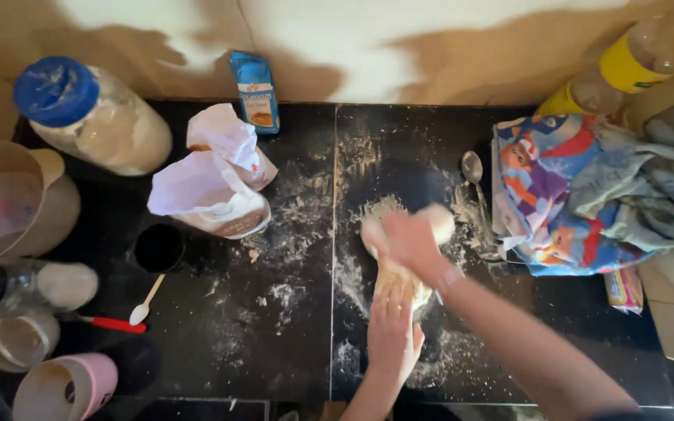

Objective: Kneading a large piece of dough on a floured countertop.

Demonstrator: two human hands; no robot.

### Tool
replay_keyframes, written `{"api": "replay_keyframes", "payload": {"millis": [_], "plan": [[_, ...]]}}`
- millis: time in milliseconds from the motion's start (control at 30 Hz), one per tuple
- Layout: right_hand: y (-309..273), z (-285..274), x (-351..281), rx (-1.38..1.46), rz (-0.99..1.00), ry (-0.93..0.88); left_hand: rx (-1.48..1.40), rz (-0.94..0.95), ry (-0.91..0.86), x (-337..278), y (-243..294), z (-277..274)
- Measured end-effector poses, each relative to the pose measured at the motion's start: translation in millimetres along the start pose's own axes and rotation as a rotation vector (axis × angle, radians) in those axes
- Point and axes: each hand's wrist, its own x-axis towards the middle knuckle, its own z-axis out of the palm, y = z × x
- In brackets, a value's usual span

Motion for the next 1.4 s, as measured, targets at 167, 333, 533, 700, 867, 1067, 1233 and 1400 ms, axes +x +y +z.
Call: {"api": "replay_keyframes", "payload": {"millis": [167,333,533,700,867,1067,1233,1400], "plan": [[1,44,-86,0.051,-0.03,0.194,0.028,0.103,0.017,-10,-1,-7],[15,78,-6,0.138,-0.079,0.344,-0.152,0.093,0.034,3,-6,-25],[18,64,72,0.076,-0.017,0.368,-0.255,0.036,0.039,8,-12,-13],[19,44,139,0.248,0.036,0.357,-0.254,-0.009,0.01,5,-13,4],[24,29,195,0.194,0.099,0.408,-0.173,-0.127,0.003,-8,-10,44],[30,30,196,0.212,0.135,0.527,-0.218,0.013,0.063,-8,-12,10],[-2,-5,96,0.248,0.186,-0.055,-0.082,0.002,-0.011,-4,-3,0],[14,35,-48,0.007,-0.066,-0.133,-0.074,0.03,-0.006,-17,-2,-3]]}}
